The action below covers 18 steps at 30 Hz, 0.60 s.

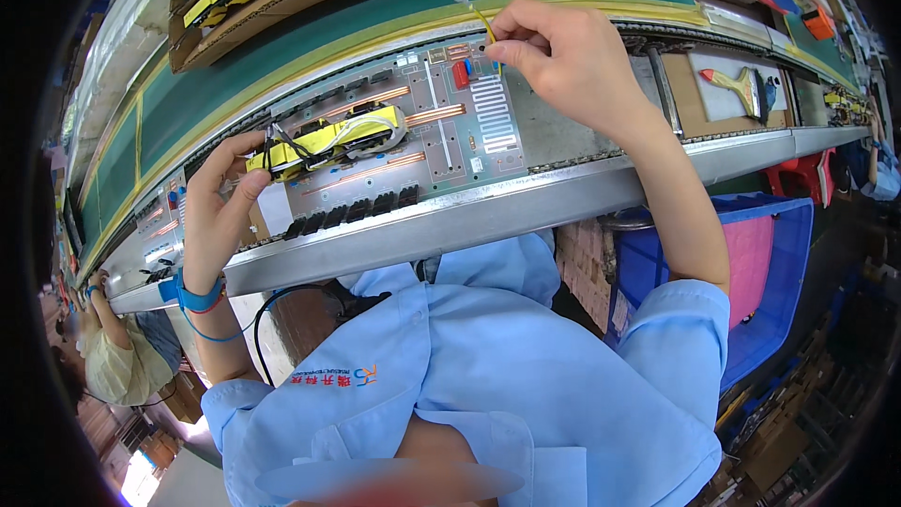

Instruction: Assembling components onto a circuit board in a factory setting.

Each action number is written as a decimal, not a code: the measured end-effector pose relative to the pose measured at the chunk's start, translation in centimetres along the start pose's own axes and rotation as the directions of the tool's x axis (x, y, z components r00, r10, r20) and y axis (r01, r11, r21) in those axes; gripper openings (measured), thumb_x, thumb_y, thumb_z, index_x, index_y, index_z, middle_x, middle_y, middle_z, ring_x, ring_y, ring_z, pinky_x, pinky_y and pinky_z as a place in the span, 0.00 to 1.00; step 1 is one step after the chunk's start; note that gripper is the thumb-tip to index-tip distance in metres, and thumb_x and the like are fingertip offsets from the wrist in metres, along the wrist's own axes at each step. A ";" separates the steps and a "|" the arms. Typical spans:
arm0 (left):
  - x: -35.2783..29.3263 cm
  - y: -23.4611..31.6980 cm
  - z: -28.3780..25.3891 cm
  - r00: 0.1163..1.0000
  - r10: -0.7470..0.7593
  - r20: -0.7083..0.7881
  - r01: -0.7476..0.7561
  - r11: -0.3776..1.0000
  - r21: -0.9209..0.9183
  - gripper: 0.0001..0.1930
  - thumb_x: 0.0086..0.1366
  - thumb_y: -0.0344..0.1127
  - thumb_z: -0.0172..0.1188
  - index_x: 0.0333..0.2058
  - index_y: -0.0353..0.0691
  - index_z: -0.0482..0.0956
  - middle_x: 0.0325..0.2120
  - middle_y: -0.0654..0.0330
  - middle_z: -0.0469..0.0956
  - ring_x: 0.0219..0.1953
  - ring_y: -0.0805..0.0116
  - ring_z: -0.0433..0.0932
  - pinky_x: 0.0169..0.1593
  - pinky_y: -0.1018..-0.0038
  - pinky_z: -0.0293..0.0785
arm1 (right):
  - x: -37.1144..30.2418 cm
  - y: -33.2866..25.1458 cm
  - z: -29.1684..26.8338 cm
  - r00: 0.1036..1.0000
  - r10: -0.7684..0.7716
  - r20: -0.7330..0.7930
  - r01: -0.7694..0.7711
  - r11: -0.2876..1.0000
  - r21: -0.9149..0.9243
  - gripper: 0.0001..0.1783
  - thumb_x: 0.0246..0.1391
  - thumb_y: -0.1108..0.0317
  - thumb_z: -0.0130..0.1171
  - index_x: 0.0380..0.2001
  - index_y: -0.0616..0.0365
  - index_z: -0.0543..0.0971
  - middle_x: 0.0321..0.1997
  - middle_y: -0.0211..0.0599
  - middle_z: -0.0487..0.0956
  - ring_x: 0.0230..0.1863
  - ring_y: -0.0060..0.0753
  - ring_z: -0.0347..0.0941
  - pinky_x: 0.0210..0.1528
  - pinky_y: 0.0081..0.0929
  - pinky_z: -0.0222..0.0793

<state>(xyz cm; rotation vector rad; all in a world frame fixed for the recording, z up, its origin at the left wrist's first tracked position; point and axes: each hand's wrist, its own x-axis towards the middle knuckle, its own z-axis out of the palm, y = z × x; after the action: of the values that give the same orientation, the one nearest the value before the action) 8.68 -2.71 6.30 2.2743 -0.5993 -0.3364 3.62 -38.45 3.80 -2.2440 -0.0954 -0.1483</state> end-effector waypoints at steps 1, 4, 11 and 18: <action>0.0 0.0 0.1 1.000 0.003 0.007 -0.003 1.000 -0.001 0.18 0.59 0.34 0.62 0.48 0.36 0.77 0.40 0.56 0.79 0.36 0.67 0.75 0.42 0.73 0.72 | -0.1 0.4 0.1 1.000 -0.012 -0.017 0.012 0.999 -0.044 0.04 0.53 0.73 0.61 0.31 0.61 0.77 0.25 0.24 0.75 0.25 0.11 0.65 0.28 0.12 0.61; 0.0 -0.2 0.3 1.000 0.012 -0.001 -0.012 1.000 -0.027 0.18 0.60 0.34 0.62 0.48 0.36 0.76 0.40 0.57 0.79 0.36 0.67 0.75 0.42 0.73 0.72 | -0.1 0.9 0.2 0.995 -0.083 -0.052 0.076 0.989 -0.124 0.04 0.53 0.73 0.61 0.31 0.62 0.77 0.24 0.26 0.75 0.24 0.13 0.66 0.27 0.14 0.62; -0.4 0.0 0.5 1.000 -0.016 -0.010 0.016 1.000 -0.021 0.18 0.62 0.34 0.60 0.49 0.36 0.76 0.39 0.57 0.78 0.35 0.69 0.74 0.41 0.74 0.72 | -0.1 0.8 0.7 0.906 -0.408 -0.109 0.352 0.872 -0.339 0.06 0.47 0.73 0.64 0.30 0.60 0.78 0.25 0.35 0.77 0.22 0.30 0.71 0.26 0.23 0.66; -0.8 -0.8 0.6 0.998 0.039 -0.038 -0.038 0.999 0.029 0.17 0.61 0.31 0.60 0.49 0.35 0.75 0.36 0.60 0.78 0.34 0.74 0.71 0.39 0.77 0.70 | -0.3 0.9 1.0 0.888 -0.440 -0.131 0.353 0.837 -0.418 0.06 0.47 0.71 0.63 0.30 0.58 0.78 0.28 0.36 0.79 0.28 0.40 0.76 0.29 0.30 0.70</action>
<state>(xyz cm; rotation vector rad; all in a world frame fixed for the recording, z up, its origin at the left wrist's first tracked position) 7.98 -2.18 5.33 2.2874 -0.6312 -0.2661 3.55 -38.25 2.50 -2.5524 -0.4526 -0.7010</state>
